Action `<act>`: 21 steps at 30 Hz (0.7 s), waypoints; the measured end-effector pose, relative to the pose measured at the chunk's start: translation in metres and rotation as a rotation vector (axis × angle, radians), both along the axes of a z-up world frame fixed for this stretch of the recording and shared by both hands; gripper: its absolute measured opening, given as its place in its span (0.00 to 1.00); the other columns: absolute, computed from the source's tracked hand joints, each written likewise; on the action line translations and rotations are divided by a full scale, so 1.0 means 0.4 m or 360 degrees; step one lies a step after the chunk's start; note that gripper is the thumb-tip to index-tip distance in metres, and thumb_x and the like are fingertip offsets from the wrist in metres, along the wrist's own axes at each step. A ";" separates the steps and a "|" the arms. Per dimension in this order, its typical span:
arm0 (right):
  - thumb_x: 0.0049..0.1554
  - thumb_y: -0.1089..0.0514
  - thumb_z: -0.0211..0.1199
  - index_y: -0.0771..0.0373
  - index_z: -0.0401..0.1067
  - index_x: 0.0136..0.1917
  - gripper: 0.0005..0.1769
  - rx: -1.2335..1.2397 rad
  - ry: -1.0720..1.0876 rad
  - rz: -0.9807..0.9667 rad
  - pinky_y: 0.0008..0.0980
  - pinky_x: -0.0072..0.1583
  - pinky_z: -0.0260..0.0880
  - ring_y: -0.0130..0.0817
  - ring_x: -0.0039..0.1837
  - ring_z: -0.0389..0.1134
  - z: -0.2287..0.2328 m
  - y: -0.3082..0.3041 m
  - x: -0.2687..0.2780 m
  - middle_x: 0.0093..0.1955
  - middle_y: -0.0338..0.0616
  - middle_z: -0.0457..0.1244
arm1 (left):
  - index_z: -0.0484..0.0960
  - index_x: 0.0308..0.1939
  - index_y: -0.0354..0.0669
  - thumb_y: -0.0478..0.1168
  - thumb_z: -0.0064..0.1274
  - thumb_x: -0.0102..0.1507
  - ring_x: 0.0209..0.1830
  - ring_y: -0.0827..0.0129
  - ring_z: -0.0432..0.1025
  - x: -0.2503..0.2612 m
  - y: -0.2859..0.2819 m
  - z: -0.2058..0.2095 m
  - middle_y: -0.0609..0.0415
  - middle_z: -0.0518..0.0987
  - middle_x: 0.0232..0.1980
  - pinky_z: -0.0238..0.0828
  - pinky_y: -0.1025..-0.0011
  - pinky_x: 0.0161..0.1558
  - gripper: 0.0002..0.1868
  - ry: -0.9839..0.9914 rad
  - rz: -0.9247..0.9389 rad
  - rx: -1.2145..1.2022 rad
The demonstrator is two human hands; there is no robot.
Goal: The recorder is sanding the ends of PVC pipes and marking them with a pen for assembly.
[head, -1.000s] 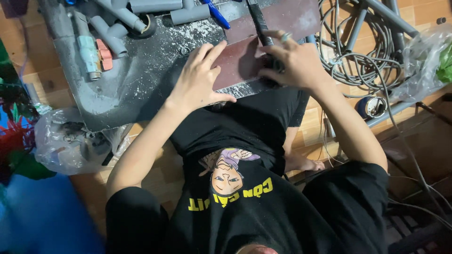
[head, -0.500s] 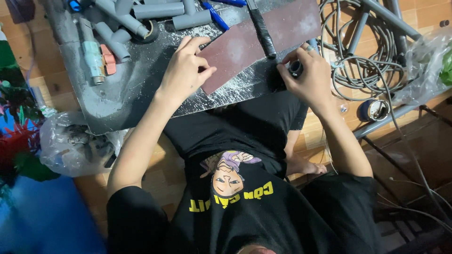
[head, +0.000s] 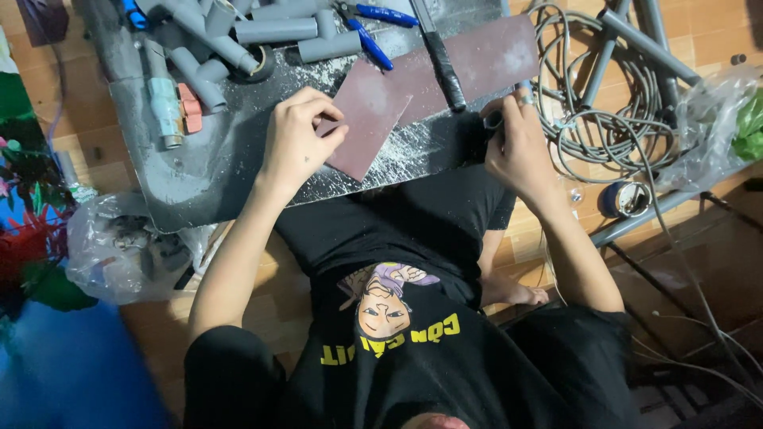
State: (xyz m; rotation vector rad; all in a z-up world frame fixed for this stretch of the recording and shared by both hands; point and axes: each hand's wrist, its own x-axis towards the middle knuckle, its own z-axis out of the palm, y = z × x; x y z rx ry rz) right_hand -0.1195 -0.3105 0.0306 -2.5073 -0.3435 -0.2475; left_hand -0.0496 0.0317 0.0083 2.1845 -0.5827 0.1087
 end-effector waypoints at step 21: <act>0.55 0.57 0.66 0.55 0.56 0.79 0.41 -0.0354 0.0235 -0.0100 0.48 0.37 0.68 0.52 0.33 0.69 -0.055 0.041 -0.100 0.34 0.48 0.69 | 0.73 0.58 0.31 0.26 0.65 0.56 0.42 0.71 0.82 -0.090 0.064 -0.057 0.46 0.83 0.53 0.83 0.75 0.35 0.27 0.0824 0.0111 -0.0592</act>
